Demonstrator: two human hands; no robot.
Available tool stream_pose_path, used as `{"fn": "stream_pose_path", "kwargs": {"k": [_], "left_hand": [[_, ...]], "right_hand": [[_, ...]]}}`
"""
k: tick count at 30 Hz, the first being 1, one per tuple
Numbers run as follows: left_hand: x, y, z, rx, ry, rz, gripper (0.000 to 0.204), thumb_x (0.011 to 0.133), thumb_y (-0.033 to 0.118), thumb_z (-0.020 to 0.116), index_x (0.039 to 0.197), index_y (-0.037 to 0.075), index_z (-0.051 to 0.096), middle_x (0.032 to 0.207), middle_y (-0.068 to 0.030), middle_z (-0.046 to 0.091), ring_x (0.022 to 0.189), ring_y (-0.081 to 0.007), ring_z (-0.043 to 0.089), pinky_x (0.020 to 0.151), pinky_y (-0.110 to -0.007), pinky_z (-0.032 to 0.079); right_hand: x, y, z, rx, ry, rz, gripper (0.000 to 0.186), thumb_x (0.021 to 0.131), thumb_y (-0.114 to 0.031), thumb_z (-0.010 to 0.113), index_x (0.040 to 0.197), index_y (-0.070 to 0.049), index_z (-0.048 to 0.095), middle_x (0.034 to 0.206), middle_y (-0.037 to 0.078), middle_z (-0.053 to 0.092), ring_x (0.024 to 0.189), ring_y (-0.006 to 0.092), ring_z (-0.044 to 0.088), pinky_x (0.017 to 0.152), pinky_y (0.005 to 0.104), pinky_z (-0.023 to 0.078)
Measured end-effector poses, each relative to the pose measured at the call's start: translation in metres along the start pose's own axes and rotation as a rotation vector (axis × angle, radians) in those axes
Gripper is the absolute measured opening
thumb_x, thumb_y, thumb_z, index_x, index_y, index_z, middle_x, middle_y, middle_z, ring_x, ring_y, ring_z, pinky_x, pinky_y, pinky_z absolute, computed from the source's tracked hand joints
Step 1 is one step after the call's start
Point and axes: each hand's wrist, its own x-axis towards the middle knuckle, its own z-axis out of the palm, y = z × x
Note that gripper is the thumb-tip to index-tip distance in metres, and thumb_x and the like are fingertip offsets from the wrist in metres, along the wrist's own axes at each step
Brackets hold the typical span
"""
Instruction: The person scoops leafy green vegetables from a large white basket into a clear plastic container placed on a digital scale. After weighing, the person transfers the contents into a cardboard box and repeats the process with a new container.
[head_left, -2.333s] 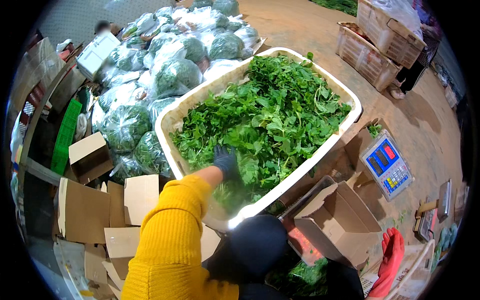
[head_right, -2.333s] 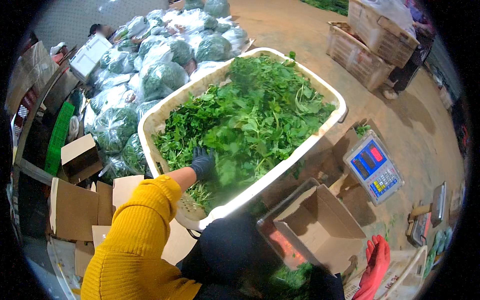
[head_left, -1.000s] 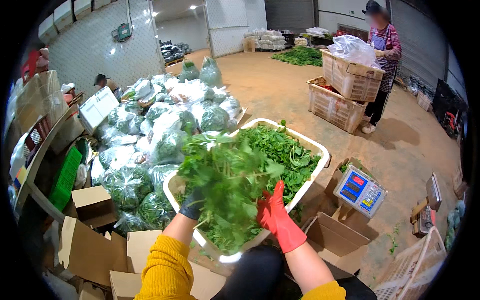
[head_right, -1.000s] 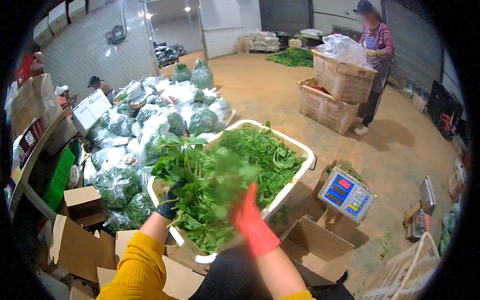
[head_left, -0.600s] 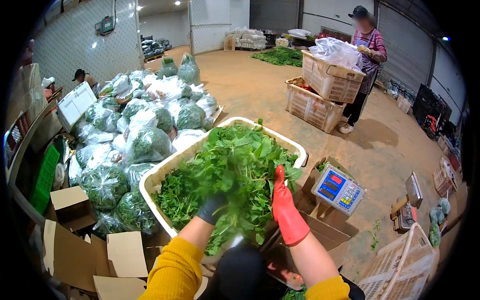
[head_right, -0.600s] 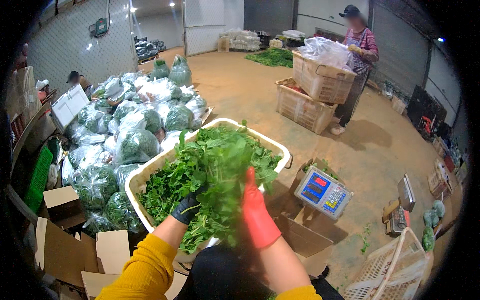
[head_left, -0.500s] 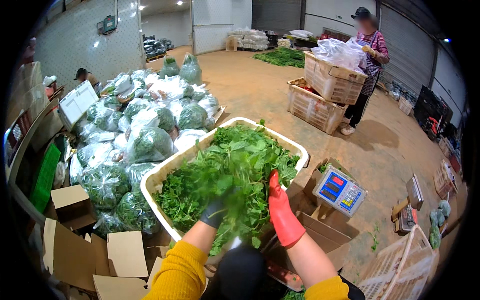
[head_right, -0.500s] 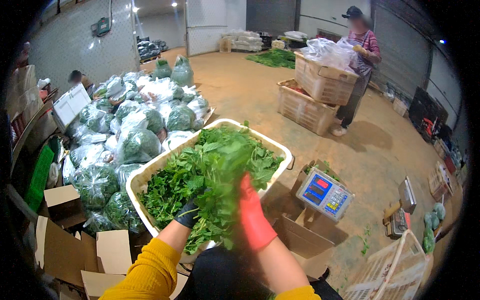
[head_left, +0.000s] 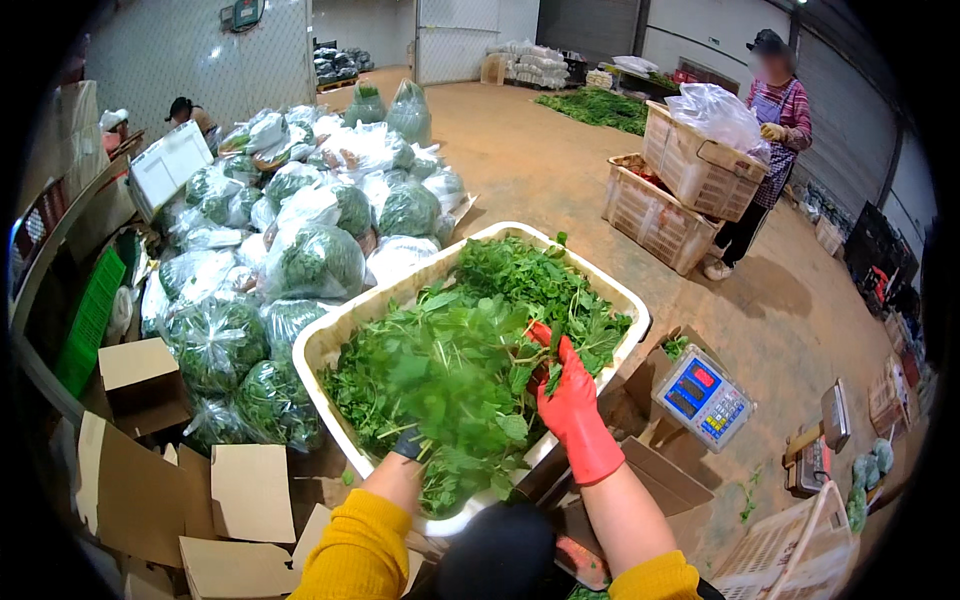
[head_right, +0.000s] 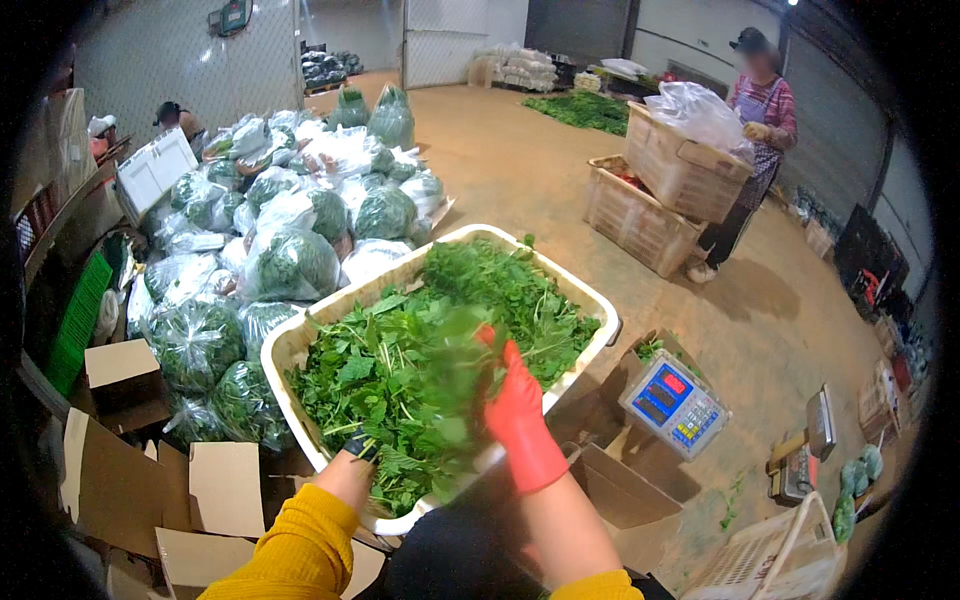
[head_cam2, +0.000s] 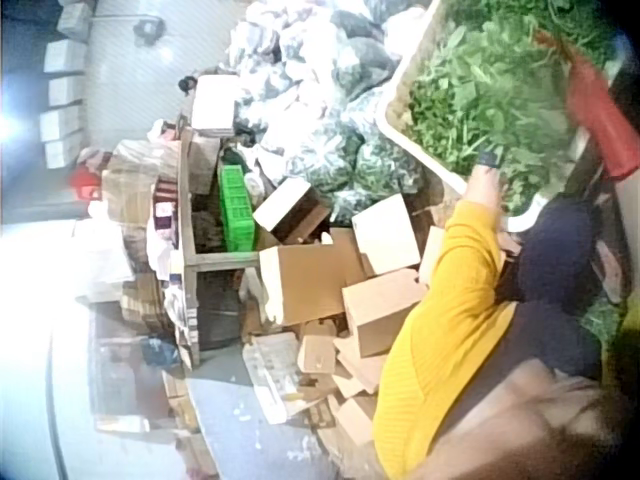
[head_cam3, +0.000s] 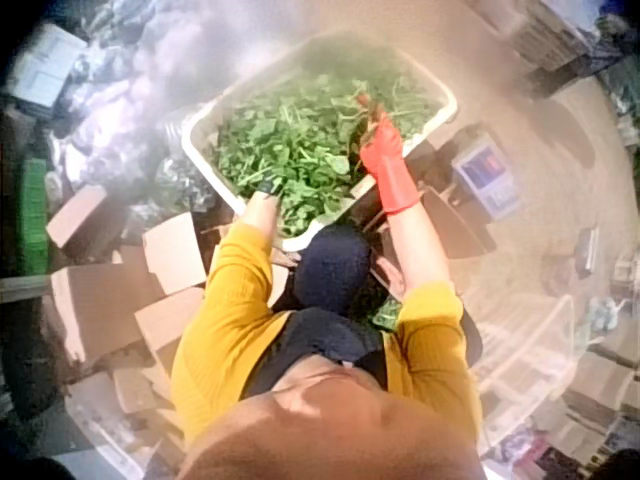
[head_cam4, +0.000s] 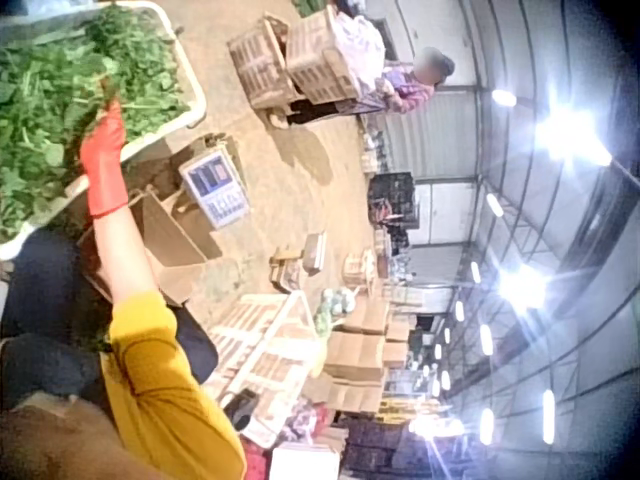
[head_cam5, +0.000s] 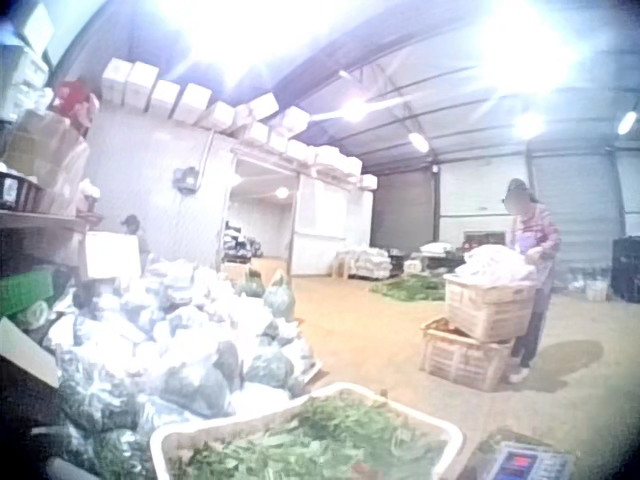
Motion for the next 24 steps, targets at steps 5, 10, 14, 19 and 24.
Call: {"fn": "stream_pose_path", "kwargs": {"k": [5, 10, 14, 19, 24], "left_hand": [[0.009, 0.001, -0.007, -0.039, -0.004, 0.009, 0.035, 0.078, 0.019, 0.059, 0.107, 0.001, 0.057, 0.097, -0.0127, 0.061, 0.085, -0.0221, 0.056, 0.074, -0.033, 0.044], [0.009, 0.008, -0.016, -0.042, 0.010, 0.021, 0.035, 0.078, 0.019, 0.060, 0.107, 0.001, 0.057, 0.097, -0.0127, 0.061, 0.085, -0.0223, 0.056, 0.074, -0.034, 0.044], [0.012, 0.004, -0.012, -0.060, -0.015, 0.006, 0.035, 0.078, 0.019, 0.060, 0.107, 0.001, 0.057, 0.097, -0.0127, 0.061, 0.085, -0.0225, 0.057, 0.074, -0.034, 0.045], [0.009, 0.005, -0.014, -0.061, -0.017, 0.004, 0.035, 0.078, 0.019, 0.060, 0.107, 0.001, 0.057, 0.097, -0.0127, 0.061, 0.085, -0.0227, 0.057, 0.074, -0.034, 0.045], [0.008, 0.003, -0.013, -0.067, -0.028, -0.002, 0.035, 0.077, 0.018, 0.060, 0.107, 0.001, 0.056, 0.096, -0.0128, 0.061, 0.085, -0.0229, 0.057, 0.074, -0.034, 0.045]], "right_hand": [[0.028, 0.042, -0.001, 0.887, -0.108, 0.274, 0.037, 0.090, -0.022, 0.043, 0.123, -0.004, 0.046, 0.115, 0.006, 0.056, 0.087, 0.0160, 0.056, 0.082, 0.0294, 0.045], [0.034, 0.014, -0.003, 1.206, 0.141, 0.466, 0.035, 0.091, -0.023, 0.041, 0.113, 0.003, 0.050, 0.099, 0.014, 0.059, 0.078, 0.0238, 0.058, 0.076, 0.0346, 0.049], [0.033, 0.025, -0.017, 0.780, 0.041, 0.388, 0.035, 0.090, -0.030, 0.046, 0.109, -0.003, 0.055, 0.067, 0.005, 0.055, 0.057, 0.0148, 0.054, 0.052, 0.0262, 0.045], [0.028, -0.027, 0.022, 0.281, -0.139, 0.413, 0.037, 0.087, -0.040, 0.051, 0.098, -0.006, 0.059, 0.063, 0.002, 0.052, 0.042, 0.0093, 0.046, 0.040, 0.0219, 0.037], [0.022, -0.010, 0.035, -0.257, -0.127, 0.290, 0.035, 0.086, -0.037, 0.051, 0.094, -0.003, 0.055, 0.061, 0.008, 0.055, 0.049, 0.0159, 0.054, 0.045, 0.0304, 0.041]]}}
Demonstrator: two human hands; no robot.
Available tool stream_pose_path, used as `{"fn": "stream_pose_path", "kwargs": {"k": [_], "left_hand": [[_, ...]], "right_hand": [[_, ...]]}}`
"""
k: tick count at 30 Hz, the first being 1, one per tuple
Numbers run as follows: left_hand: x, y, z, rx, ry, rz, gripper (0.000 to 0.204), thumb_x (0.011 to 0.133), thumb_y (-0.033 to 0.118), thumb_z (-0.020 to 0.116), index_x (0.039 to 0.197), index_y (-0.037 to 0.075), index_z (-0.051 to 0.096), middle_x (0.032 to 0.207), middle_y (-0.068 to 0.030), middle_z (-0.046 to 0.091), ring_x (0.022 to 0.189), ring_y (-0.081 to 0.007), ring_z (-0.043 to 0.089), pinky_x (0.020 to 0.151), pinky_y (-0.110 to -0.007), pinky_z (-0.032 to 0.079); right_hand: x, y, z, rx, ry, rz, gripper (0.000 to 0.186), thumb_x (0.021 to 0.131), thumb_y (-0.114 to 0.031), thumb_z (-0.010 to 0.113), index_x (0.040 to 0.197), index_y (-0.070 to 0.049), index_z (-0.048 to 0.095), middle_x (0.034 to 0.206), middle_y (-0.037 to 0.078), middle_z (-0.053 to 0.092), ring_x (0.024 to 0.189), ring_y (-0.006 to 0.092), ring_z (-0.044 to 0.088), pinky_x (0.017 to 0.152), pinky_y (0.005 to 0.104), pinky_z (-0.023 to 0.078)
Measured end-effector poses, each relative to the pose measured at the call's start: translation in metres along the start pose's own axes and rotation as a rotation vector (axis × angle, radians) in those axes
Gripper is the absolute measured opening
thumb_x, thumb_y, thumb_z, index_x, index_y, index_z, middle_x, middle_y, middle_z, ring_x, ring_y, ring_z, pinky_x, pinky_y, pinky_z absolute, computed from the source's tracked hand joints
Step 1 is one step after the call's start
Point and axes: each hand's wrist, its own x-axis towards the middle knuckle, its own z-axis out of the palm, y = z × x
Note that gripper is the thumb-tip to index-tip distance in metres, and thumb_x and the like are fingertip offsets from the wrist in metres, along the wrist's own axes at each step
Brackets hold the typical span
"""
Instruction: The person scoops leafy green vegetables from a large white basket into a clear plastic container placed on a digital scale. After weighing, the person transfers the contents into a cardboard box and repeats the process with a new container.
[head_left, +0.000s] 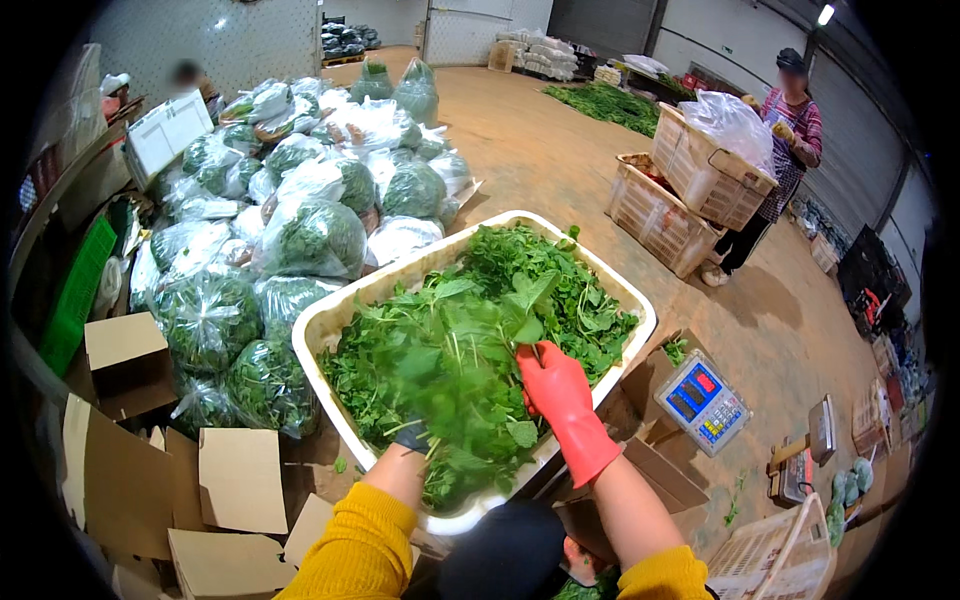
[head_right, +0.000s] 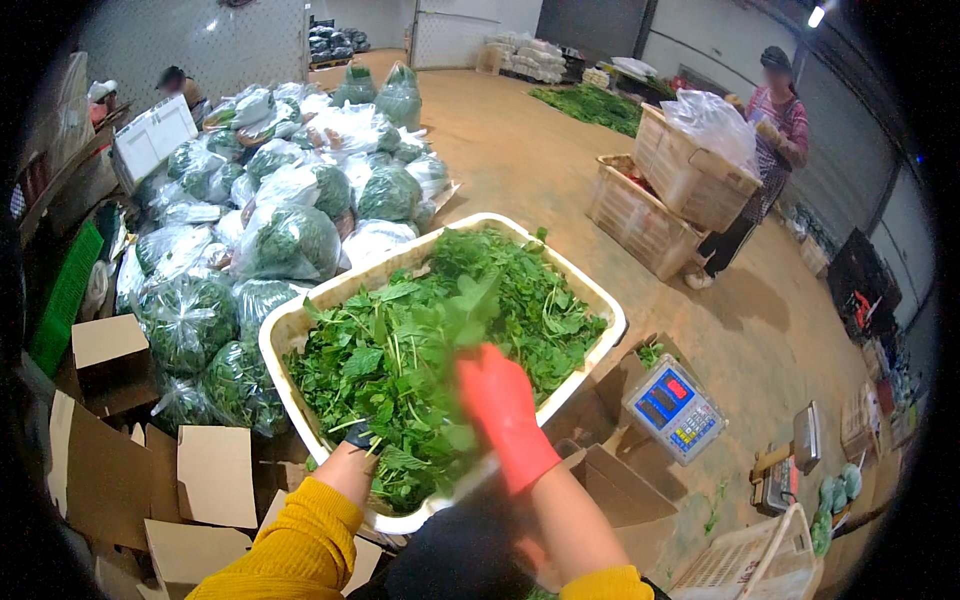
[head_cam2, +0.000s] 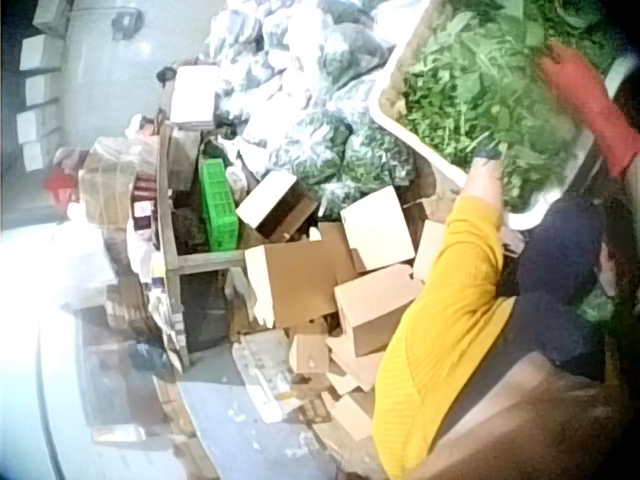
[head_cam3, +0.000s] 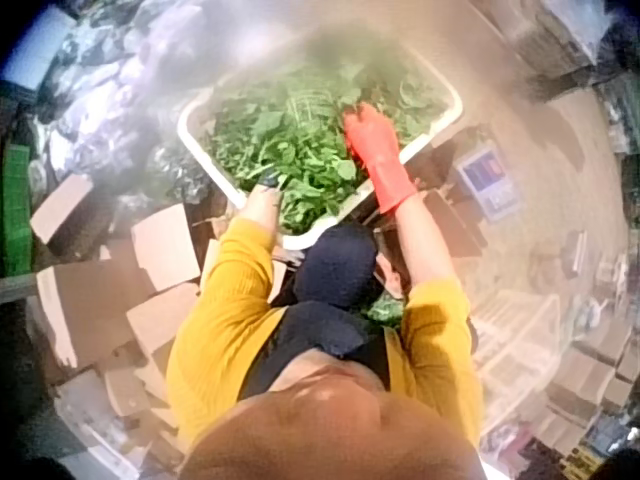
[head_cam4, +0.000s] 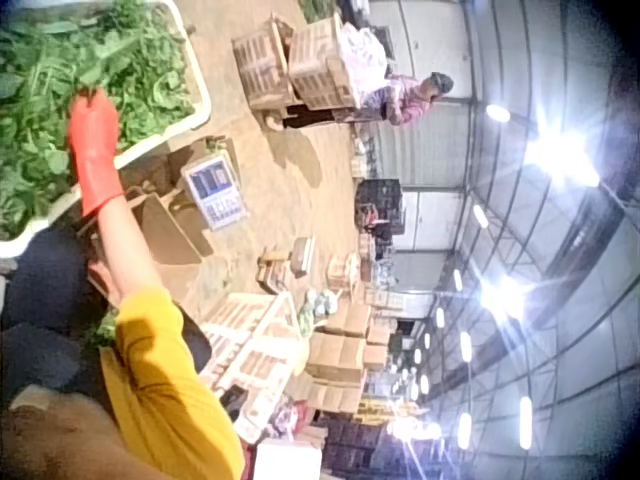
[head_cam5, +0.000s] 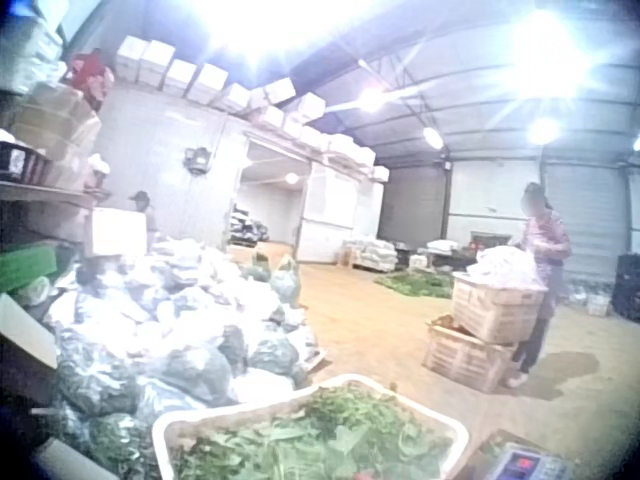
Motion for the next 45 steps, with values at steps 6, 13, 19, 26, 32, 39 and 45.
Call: {"fn": "stream_pose_path", "kwargs": {"k": [6, 13, 19, 26, 32, 39, 45], "left_hand": [[-0.010, -0.004, 0.001, 0.009, 0.005, -0.024, 0.035, 0.077, 0.018, 0.060, 0.107, 0.001, 0.056, 0.096, -0.0128, 0.061, 0.085, -0.0231, 0.057, 0.073, -0.034, 0.045], [-0.016, -0.009, 0.006, 0.021, 0.005, -0.043, 0.035, 0.077, 0.018, 0.061, 0.107, 0.001, 0.056, 0.096, -0.0128, 0.061, 0.085, -0.0234, 0.057, 0.073, -0.034, 0.045], [-0.015, -0.001, 0.007, 0.009, 0.009, -0.006, 0.035, 0.076, 0.017, 0.061, 0.107, 0.001, 0.056, 0.095, -0.0128, 0.061, 0.084, -0.0237, 0.057, 0.073, -0.034, 0.045], [-0.015, 0.000, 0.006, 0.007, 0.022, 0.001, 0.035, 0.076, 0.017, 0.061, 0.107, 0.001, 0.056, 0.095, -0.0128, 0.061, 0.084, -0.0240, 0.057, 0.073, -0.034, 0.045], [-0.013, -0.004, 0.008, -0.002, 0.019, -0.005, 0.035, 0.076, 0.017, 0.061, 0.107, 0.002, 0.056, 0.095, -0.0128, 0.061, 0.084, -0.0242, 0.058, 0.072, -0.035, 0.046], [-0.016, 0.005, 0.000, 0.032, 0.035, 0.014, 0.035, 0.076, 0.016, 0.062, 0.107, 0.002, 0.056, 0.094, -0.0128, 0.061, 0.084, -0.0245, 0.058, 0.072, -0.035, 0.046], [-0.012, 0.005, 0.001, 0.029, 0.025, 0.020, 0.035, 0.075, 0.016, 0.062, 0.107, 0.002, 0.055, 0.094, -0.0128, 0.061, 0.084, -0.0248, 0.058, 0.072, -0.035, 0.046]], "right_hand": [[-0.022, -0.009, 0.018, -0.639, -0.125, -0.149, 0.022, 0.083, -0.026, 0.045, 0.093, -0.009, 0.055, 0.079, 0.017, 0.062, 0.078, 0.0353, 0.059, 0.065, 0.0426, 0.046], [-0.037, -0.019, 0.021, -0.242, -0.177, 0.166, 0.032, 0.088, -0.028, 0.034, 0.096, -0.007, 0.056, 0.090, 0.016, 0.062, 0.083, 0.0349, 0.059, 0.069, 0.0418, 0.045], [-0.029, 0.038, 0.044, -0.572, -0.038, 0.058, 0.036, 0.087, -0.032, 0.038, 0.093, -0.003, 0.058, 0.083, 0.017, 0.062, 0.076, 0.0356, 0.058, 0.066, 0.0409, 0.044], [-0.033, 0.032, 0.037, 0.243, -0.059, 0.362, 0.041, 0.080, -0.040, 0.052, 0.088, -0.001, 0.061, 0.078, 0.015, 0.060, 0.069, 0.0230, 0.055, 0.055, 0.0366, 0.041], [-0.026, 0.072, 0.050, 0.032, -0.229, 0.042, 0.029, 0.080, -0.030, 0.057, 0.091, -0.003, 0.060, 0.076, 0.010, 0.058, 0.070, 0.0181, 0.054, 0.058, 0.0307, 0.043], [-0.034, 0.026, 0.023, -0.226, -0.343, -0.252, 0.033, 0.074, -0.016, 0.054, 0.105, -0.004, 0.053, 0.086, 0.022, 0.059, 0.084, 0.0386, 0.056, 0.069, 0.0423, 0.045], [-0.045, 0.005, 0.004, -0.442, -0.319, -0.231, 0.023, 0.077, -0.025, 0.051, 0.092, -0.007, 0.055, 0.083, 0.019, 0.060, 0.081, 0.0359, 0.058, 0.069, 0.0428, 0.045]]}}
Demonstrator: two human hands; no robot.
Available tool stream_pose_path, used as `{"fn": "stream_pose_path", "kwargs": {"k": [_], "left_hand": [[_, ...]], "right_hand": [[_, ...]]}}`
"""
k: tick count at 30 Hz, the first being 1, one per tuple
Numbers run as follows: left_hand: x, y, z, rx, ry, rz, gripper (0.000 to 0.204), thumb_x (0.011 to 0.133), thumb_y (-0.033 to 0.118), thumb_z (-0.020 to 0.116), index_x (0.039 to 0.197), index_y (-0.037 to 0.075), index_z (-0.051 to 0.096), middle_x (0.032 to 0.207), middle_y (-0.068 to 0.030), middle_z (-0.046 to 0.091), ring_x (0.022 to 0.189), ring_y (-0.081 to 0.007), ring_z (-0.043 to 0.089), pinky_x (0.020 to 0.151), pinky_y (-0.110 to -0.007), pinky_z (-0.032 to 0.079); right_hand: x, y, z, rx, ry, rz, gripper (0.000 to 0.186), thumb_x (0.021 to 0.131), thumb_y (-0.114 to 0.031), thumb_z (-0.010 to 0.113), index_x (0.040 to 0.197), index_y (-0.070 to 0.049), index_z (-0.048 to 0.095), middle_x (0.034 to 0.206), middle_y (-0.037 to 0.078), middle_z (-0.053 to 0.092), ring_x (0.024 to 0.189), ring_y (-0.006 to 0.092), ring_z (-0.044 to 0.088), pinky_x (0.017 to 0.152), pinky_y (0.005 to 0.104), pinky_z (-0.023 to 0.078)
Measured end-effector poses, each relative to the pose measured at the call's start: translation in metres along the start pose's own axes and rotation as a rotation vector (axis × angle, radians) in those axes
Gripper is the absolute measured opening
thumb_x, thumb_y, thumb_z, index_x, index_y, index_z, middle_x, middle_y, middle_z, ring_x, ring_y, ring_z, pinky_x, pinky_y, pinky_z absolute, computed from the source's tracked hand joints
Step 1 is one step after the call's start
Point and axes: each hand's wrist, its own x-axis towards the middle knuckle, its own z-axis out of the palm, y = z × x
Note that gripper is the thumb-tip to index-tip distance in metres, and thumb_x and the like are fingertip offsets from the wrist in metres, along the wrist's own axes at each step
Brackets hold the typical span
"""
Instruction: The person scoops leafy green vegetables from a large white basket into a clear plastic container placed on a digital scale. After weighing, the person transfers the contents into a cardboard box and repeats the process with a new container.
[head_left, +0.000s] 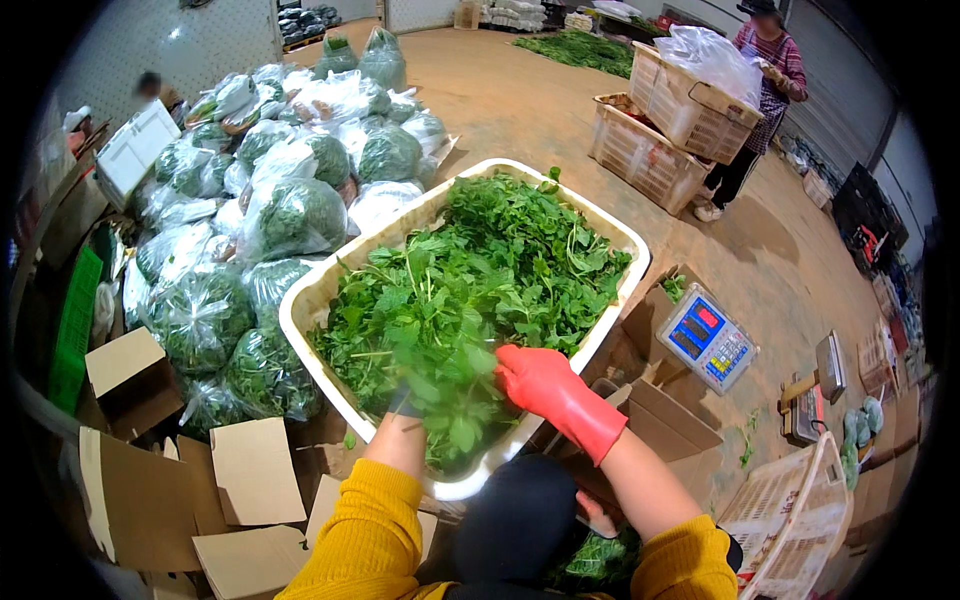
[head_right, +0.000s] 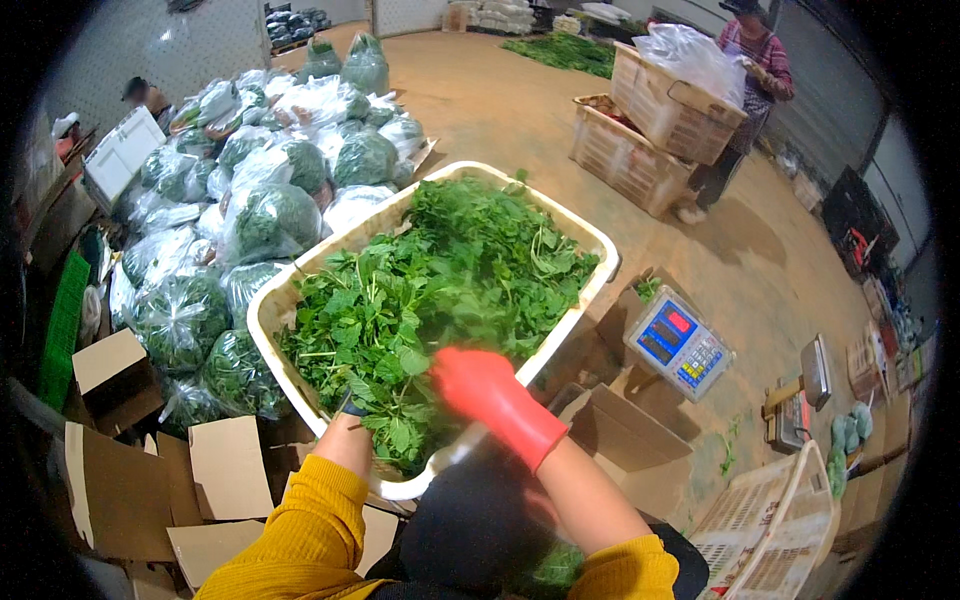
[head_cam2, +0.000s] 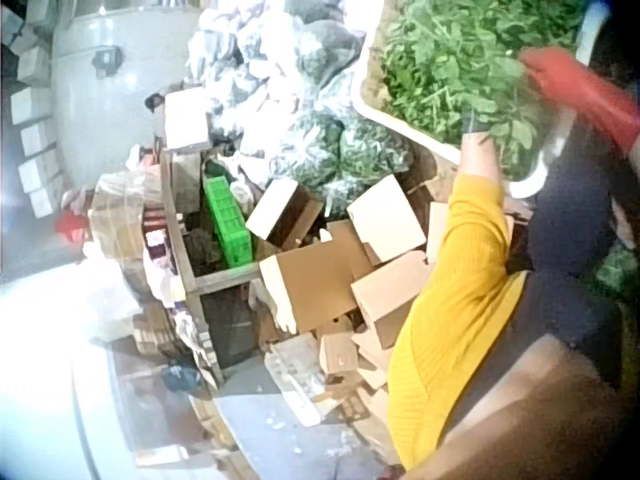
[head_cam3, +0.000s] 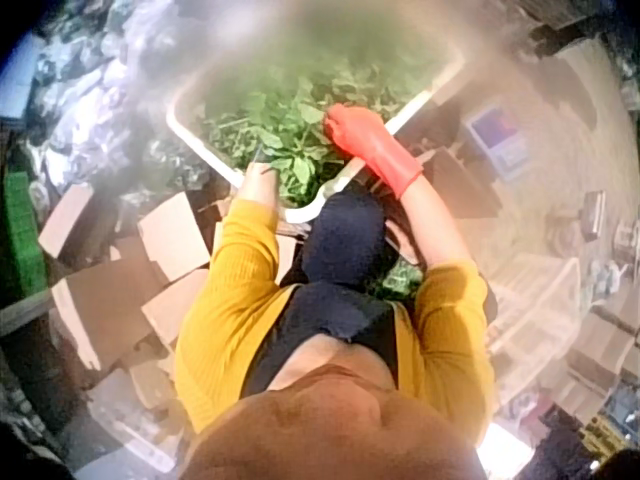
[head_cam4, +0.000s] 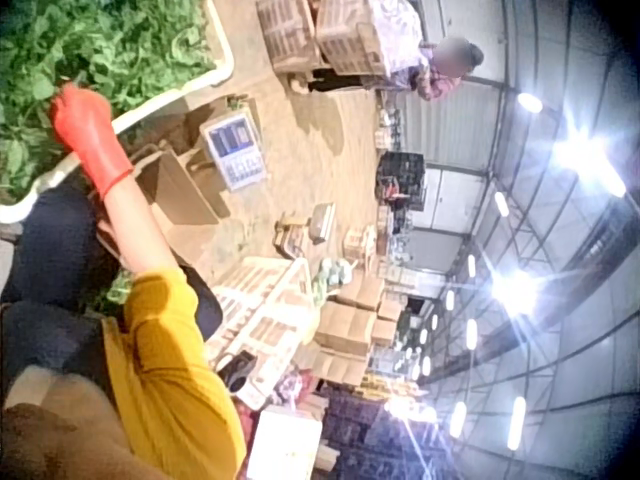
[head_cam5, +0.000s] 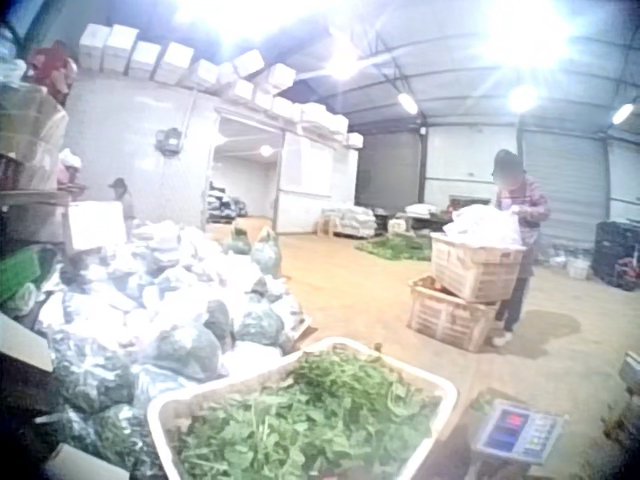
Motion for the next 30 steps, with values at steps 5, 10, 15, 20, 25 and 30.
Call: {"fn": "stream_pose_path", "kwargs": {"k": [5, 10, 15, 20, 25, 30], "left_hand": [[0.000, -0.002, 0.003, 0.010, -0.003, -0.014, 0.035, 0.075, 0.016, 0.062, 0.107, 0.002, 0.055, 0.094, -0.0129, 0.061, 0.083, -0.0250, 0.058, 0.072, -0.035, 0.046], [0.005, -0.008, 0.013, 0.013, -0.016, -0.041, 0.035, 0.075, 0.015, 0.062, 0.107, 0.002, 0.055, 0.094, -0.0129, 0.061, 0.083, -0.0252, 0.058, 0.071, -0.035, 0.046], [0.003, -0.010, 0.011, 0.025, -0.003, -0.043, 0.036, 0.075, 0.015, 0.062, 0.107, 0.002, 0.055, 0.093, -0.0129, 0.061, 0.083, -0.0254, 0.058, 0.071, -0.035, 0.046], [-0.002, -0.004, 0.005, 0.024, 0.013, -0.015, 0.036, 0.074, 0.015, 0.063, 0.107, 0.002, 0.055, 0.093, -0.0129, 0.061, 0.083, -0.0256, 0.058, 0.071, -0.035, 0.046], [0.006, 0.003, 0.005, 0.039, 0.007, 0.018, 0.036, 0.074, 0.015, 0.063, 0.107, 0.002, 0.055, 0.093, -0.0129, 0.061, 0.083, -0.0258, 0.058, 0.071, -0.036, 0.047], [0.011, 0.005, 0.025, 0.110, -0.027, 0.032, 0.036, 0.074, 0.014, 0.063, 0.107, 0.002, 0.055, 0.092, -0.0129, 0.061, 0.083, -0.0260, 0.059, 0.070, -0.036, 0.047]], "right_hand": [[0.013, 0.010, 0.014, -0.212, 0.043, 0.057, 0.019, 0.076, -0.022, 0.052, 0.085, -0.006, 0.058, 0.078, 0.014, 0.062, 0.069, 0.0319, 0.059, 0.059, 0.0401, 0.045], [0.048, 0.062, 0.069, 0.377, 0.407, -0.064, 0.023, 0.079, -0.017, 0.046, 0.085, -0.005, 0.065, 0.057, 0.010, 0.054, 0.046, 0.0196, 0.050, 0.040, 0.0286, 0.035], [0.046, 0.066, 0.067, 0.623, 0.664, 0.313, 0.027, 0.084, -0.020, 0.047, 0.101, -0.003, 0.060, 0.063, 0.011, 0.059, 0.043, 0.0176, 0.045, 0.038, 0.0284, 0.036], [0.025, 0.126, 0.008, 1.514, 0.962, 0.509, 0.027, 0.089, -0.019, 0.045, 0.103, 0.000, 0.057, 0.073, 0.013, 0.061, 0.040, 0.0135, 0.042, 0.037, 0.0251, 0.040], [-0.035, 0.145, -0.025, 1.193, 0.453, 0.596, 0.064, 0.085, -0.055, 0.043, 0.112, 0.004, 0.044, 0.088, 0.020, 0.063, 0.060, 0.0265, 0.063, 0.052, 0.0376, 0.051], [-0.104, 0.146, -0.059, 1.007, 0.301, 0.687, 0.066, 0.087, -0.053, 0.043, 0.125, 0.000, 0.036, 0.091, 0.021, 0.061, 0.060, 0.0264, 0.064, 0.050, 0.0316, 0.049]]}}
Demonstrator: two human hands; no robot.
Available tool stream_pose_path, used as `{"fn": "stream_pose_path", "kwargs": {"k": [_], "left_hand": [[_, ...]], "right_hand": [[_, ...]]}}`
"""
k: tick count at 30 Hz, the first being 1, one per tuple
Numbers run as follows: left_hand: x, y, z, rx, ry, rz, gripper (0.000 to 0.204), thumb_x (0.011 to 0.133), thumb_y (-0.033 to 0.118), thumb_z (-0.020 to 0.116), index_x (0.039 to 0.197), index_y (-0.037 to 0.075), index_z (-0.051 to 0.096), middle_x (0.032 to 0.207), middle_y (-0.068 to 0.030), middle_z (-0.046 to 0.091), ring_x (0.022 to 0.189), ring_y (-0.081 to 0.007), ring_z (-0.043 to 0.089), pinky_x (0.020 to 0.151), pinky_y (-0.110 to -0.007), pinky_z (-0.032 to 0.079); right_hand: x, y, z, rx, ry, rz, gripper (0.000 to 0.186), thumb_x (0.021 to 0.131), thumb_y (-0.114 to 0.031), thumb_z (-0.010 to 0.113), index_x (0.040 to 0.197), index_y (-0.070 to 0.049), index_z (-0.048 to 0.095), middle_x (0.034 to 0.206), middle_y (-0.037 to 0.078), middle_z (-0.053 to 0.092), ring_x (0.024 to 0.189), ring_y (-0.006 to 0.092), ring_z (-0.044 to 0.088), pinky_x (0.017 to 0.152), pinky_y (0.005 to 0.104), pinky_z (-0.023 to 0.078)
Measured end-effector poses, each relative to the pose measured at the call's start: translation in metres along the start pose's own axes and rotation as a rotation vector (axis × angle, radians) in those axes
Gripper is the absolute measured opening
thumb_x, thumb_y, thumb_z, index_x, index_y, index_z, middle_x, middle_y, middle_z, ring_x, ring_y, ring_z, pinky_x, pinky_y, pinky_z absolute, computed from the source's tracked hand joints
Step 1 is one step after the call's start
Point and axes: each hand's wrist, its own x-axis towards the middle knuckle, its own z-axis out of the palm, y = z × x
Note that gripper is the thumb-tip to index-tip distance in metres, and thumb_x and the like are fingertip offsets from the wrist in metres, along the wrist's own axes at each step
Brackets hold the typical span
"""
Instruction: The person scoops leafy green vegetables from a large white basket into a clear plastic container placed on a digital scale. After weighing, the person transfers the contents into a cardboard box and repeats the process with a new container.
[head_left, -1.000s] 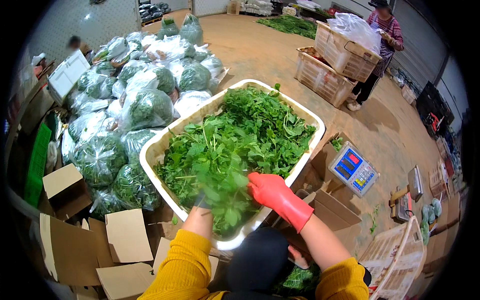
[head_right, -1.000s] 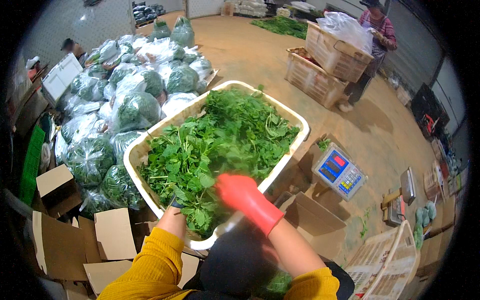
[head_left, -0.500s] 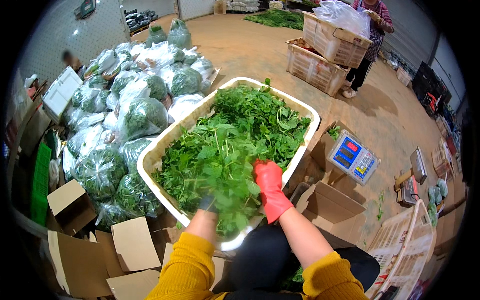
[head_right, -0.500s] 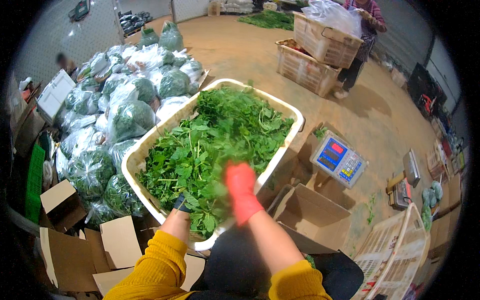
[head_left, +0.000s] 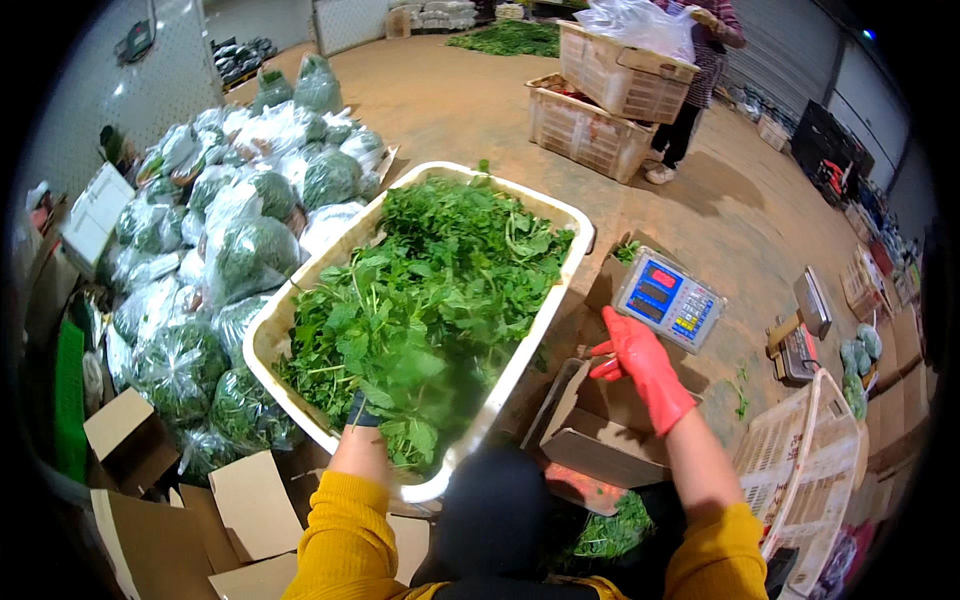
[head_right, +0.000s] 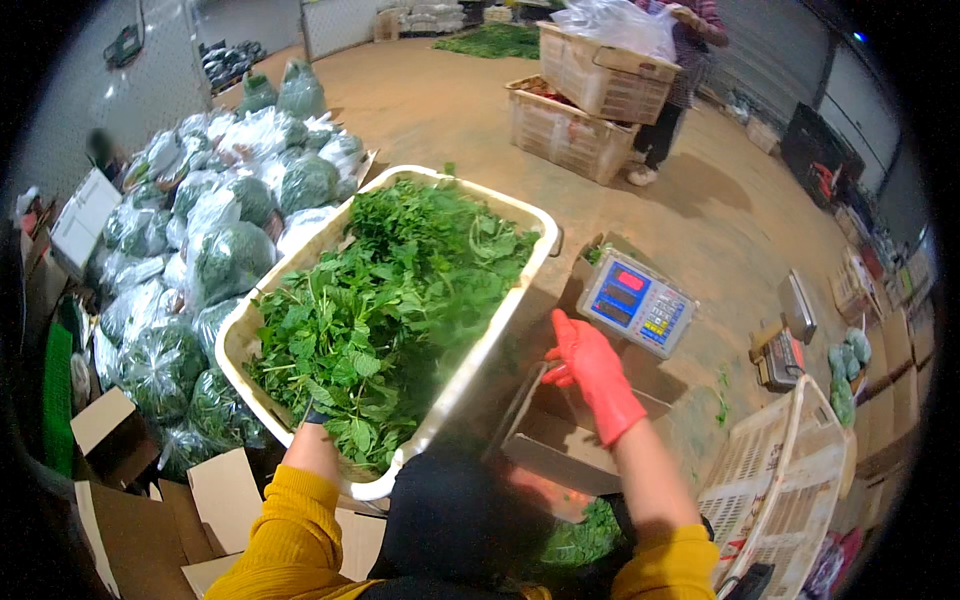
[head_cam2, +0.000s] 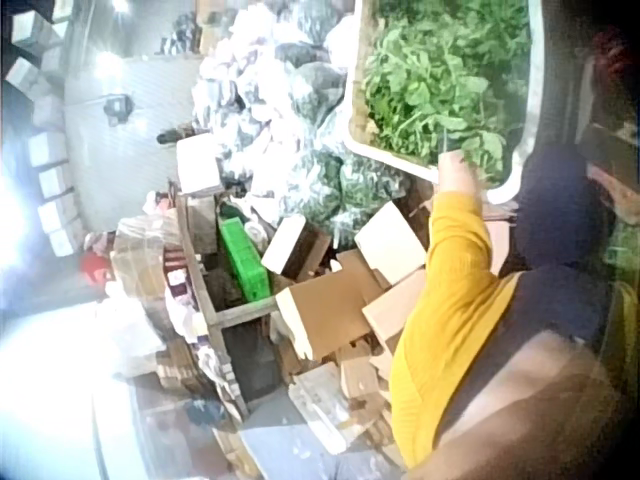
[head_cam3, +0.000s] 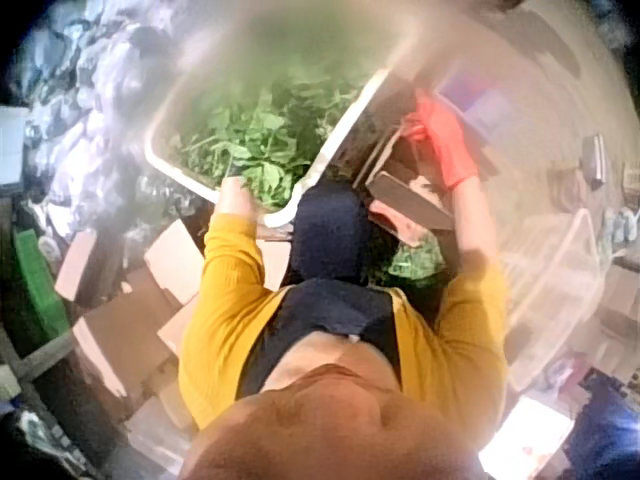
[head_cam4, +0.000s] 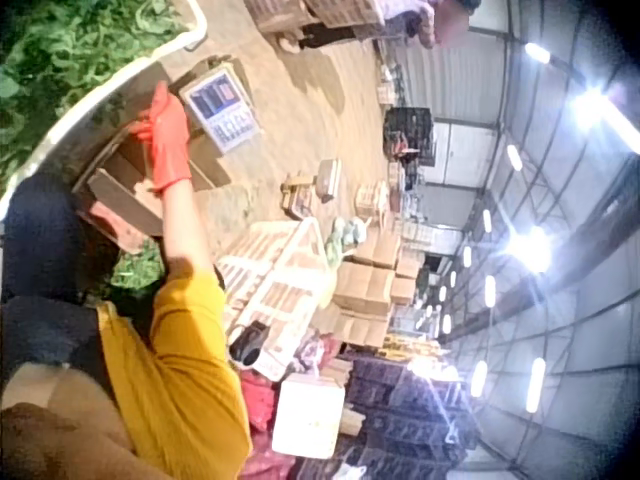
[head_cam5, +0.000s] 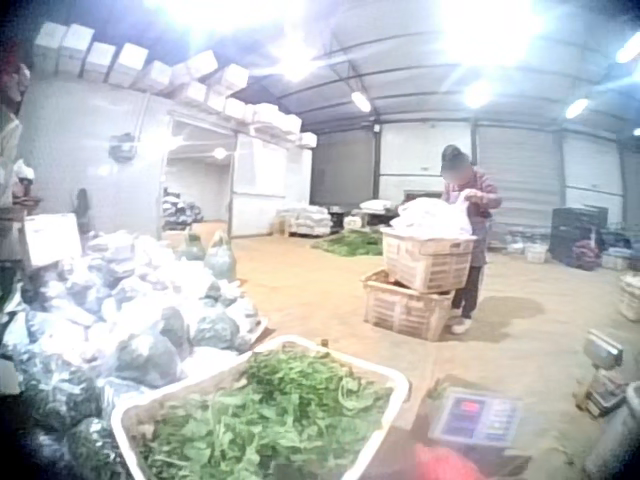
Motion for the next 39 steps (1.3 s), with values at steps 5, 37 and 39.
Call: {"fn": "stream_pose_path", "kwargs": {"k": [5, 37, 39], "left_hand": [[0.028, -0.010, 0.042, 0.135, -0.127, -0.044, 0.036, 0.074, 0.014, 0.063, 0.107, 0.002, 0.055, 0.092, -0.0129, 0.062, 0.083, -0.0262, 0.059, 0.070, -0.036, 0.047], [-0.003, -0.309, 0.179, 1.547, -1.874, -0.368, 0.054, 0.065, 0.030, 0.072, 0.114, 0.013, 0.056, 0.106, -0.0145, 0.060, 0.098, -0.0340, 0.056, 0.088, -0.042, 0.041], [0.007, -0.227, 0.237, 1.456, -1.652, -0.583, 0.045, 0.070, 0.031, 0.069, 0.108, 0.009, 0.060, 0.103, -0.0139, 0.062, 0.094, -0.0283, 0.057, 0.084, -0.040, 0.043]], "right_hand": [[-0.061, 0.008, -0.065, 0.062, 0.148, -0.148, 0.047, 0.090, -0.040, 0.044, 0.115, -0.001, 0.048, 0.085, 0.014, 0.065, 0.059, 0.0188, 0.063, 0.051, 0.0256, 0.047], [-0.141, 0.093, -0.152, 0.203, 0.492, -0.306, 0.025, 0.091, -0.014, 0.046, 0.111, -0.002, 0.056, 0.080, 0.010, 0.063, 0.063, 0.0120, 0.058, 0.062, 0.0229, 0.047], [-0.142, 0.102, -0.154, 0.179, 0.532, -0.273, 0.028, 0.093, -0.019, 0.044, 0.112, -0.004, 0.056, 0.081, 0.011, 0.063, 0.061, 0.0126, 0.058, 0.058, 0.0229, 0.046]]}}
